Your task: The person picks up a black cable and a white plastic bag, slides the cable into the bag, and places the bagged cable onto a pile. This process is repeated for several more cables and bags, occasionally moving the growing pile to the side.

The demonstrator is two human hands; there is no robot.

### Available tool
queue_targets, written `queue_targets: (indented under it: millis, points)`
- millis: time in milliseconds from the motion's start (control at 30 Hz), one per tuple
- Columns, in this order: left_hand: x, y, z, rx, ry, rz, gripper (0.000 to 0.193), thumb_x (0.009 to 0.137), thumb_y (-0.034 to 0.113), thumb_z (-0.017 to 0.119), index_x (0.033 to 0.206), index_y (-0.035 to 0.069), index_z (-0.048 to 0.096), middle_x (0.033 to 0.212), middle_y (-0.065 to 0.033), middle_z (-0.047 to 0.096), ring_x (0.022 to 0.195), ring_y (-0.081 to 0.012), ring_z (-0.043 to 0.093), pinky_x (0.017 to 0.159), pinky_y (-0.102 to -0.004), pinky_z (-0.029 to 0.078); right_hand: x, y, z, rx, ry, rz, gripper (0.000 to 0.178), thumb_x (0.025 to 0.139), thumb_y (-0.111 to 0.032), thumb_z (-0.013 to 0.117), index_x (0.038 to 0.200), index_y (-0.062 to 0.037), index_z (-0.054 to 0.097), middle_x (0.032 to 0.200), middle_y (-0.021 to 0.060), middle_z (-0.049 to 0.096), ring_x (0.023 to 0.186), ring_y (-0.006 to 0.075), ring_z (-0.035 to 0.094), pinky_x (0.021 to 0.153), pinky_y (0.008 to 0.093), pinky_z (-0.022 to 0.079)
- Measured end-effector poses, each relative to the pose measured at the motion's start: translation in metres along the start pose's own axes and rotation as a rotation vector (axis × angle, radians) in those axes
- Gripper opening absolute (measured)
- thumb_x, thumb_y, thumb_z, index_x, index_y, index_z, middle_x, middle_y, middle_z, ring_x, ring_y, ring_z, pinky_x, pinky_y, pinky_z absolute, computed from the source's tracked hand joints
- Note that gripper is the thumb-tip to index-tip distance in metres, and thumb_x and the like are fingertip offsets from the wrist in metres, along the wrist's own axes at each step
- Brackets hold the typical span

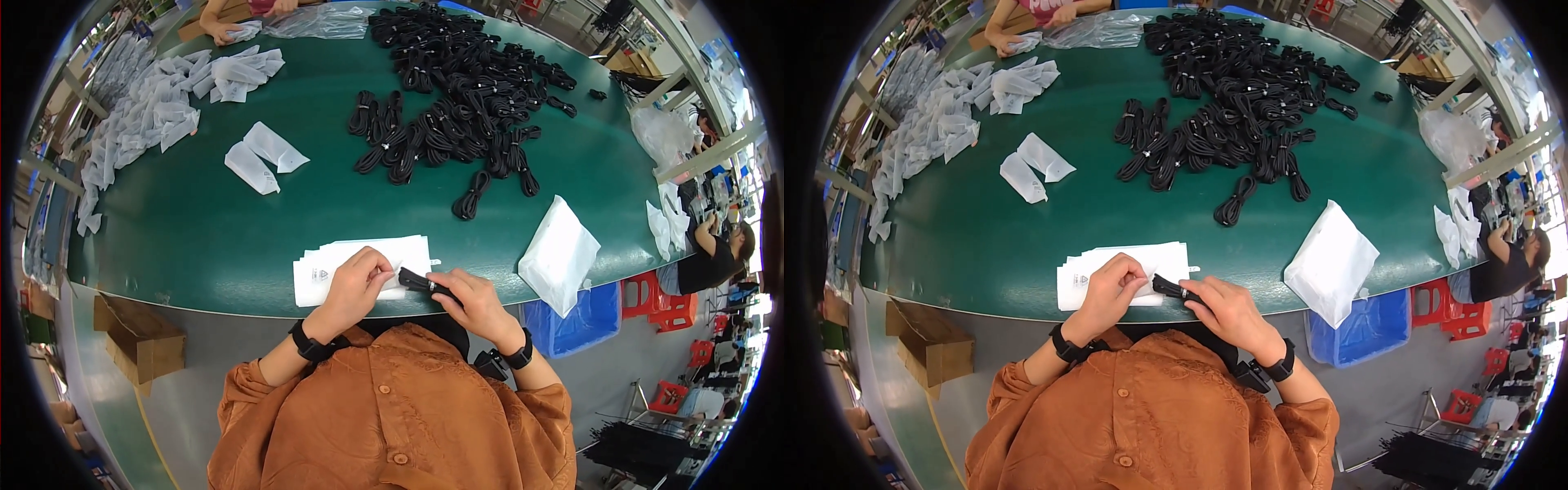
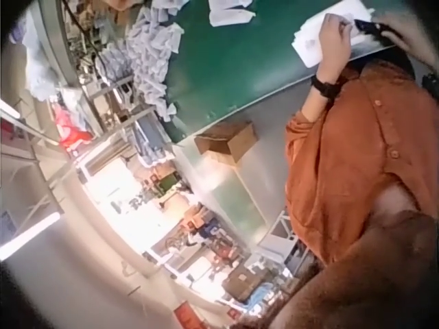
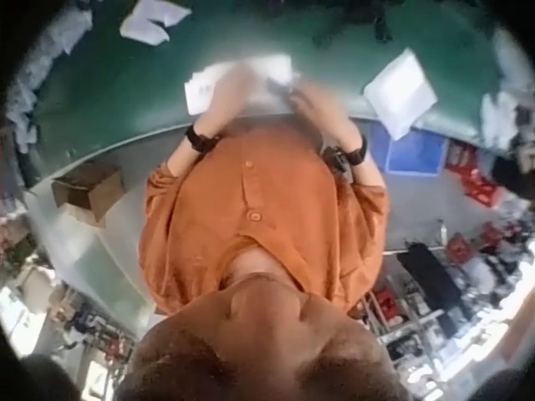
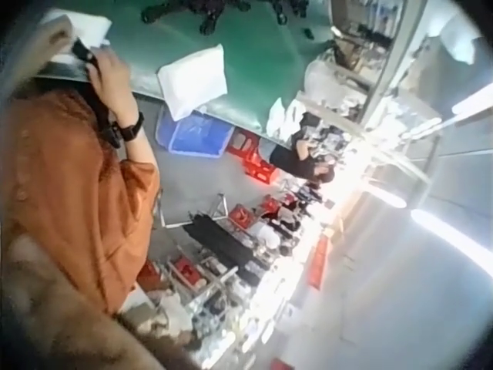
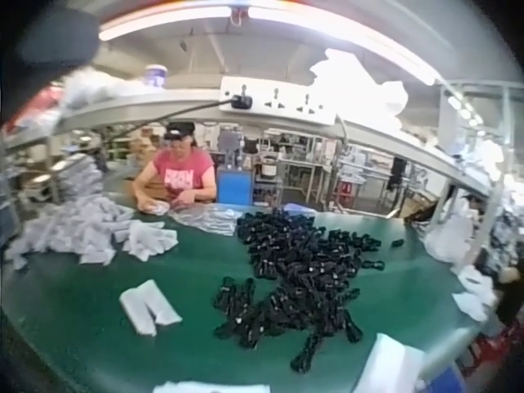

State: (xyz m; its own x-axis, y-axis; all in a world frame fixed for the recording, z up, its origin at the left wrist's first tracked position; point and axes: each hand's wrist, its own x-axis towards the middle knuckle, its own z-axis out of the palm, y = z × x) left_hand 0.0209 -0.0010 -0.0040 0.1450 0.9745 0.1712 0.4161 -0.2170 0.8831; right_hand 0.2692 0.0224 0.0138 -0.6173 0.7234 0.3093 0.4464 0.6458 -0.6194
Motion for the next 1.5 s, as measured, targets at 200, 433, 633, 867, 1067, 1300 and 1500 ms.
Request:
queue_targets:
  millis: [200,433,633,867,1067,1300,1500]
  points:
    - [0.004,0.003,-0.011,0.139,-0.093,0.375,0.010,0.083,-0.003,0.068,0.088,0.004,0.062,0.098,-0.0081,0.060,0.087,-0.0235,0.057,0.074,-0.0337,0.048,0.012,0.008,0.014,0.646,-0.176,0.586,0.029,0.089,-0.010,0.070,0.117,-0.0028,0.064,0.085,0.0108,0.063,0.071,0.0265,0.060,0.067,0.0322,0.050]
    - [0.008,0.002,-0.021,0.148,-0.001,0.327,0.011,0.082,0.000,0.069,0.087,0.006,0.062,0.101,-0.0058,0.061,0.093,-0.0232,0.056,0.074,-0.0318,0.046,0.023,0.002,0.026,0.526,-0.066,0.271,0.030,0.088,-0.007,0.071,0.116,-0.0011,0.063,0.100,0.0108,0.062,0.085,0.0255,0.063,0.076,0.0313,0.053]
    - [0.018,0.005,-0.034,0.081,0.039,0.255,0.010,0.082,0.003,0.070,0.087,0.005,0.061,0.103,-0.0052,0.061,0.092,-0.0185,0.055,0.074,-0.0278,0.043,0.049,-0.001,0.031,0.281,0.123,-0.225,0.036,0.082,0.002,0.074,0.117,-0.0020,0.063,0.120,0.0139,0.056,0.095,0.0251,0.061,0.081,0.0341,0.054]
    - [0.029,0.014,-0.055,-0.550,0.034,-0.023,0.010,0.092,0.010,0.068,0.091,0.003,0.061,0.104,-0.0038,0.061,0.086,-0.0073,0.051,0.075,-0.0222,0.042,0.074,-0.018,0.034,0.476,0.227,-0.250,0.037,0.081,0.002,0.074,0.116,-0.0028,0.063,0.120,0.0153,0.055,0.093,0.0257,0.062,0.078,0.0342,0.054]
    - [0.046,0.007,-0.085,-0.679,0.051,-0.111,0.010,0.096,0.012,0.064,0.096,0.002,0.061,0.110,-0.0055,0.061,0.081,-0.0075,0.053,0.072,-0.0217,0.044,0.098,-0.019,0.031,0.246,0.179,-0.308,0.037,0.082,0.001,0.074,0.117,-0.0064,0.064,0.113,0.0147,0.058,0.085,0.0246,0.062,0.076,0.0335,0.055]
    - [0.070,-0.010,-0.134,-0.385,0.755,0.107,0.013,0.095,0.010,0.063,0.105,0.001,0.061,0.117,-0.0084,0.060,0.083,-0.0120,0.059,0.071,-0.0266,0.050,0.097,0.025,-0.008,-0.338,0.352,0.233,0.028,0.087,-0.011,0.071,0.115,-0.0062,0.066,0.098,0.0176,0.057,0.077,0.0337,0.063,0.065,0.0390,0.054]
    - [0.015,-0.002,-0.044,0.219,0.103,0.176,0.029,0.080,0.007,0.076,0.105,0.003,0.062,0.109,-0.0120,0.059,0.096,-0.0239,0.061,0.081,-0.0331,0.051,0.061,0.069,0.010,-0.519,0.240,0.349,0.034,0.091,-0.013,0.066,0.122,-0.0039,0.054,0.092,0.0185,0.059,0.079,0.0377,0.063,0.067,0.0424,0.054]
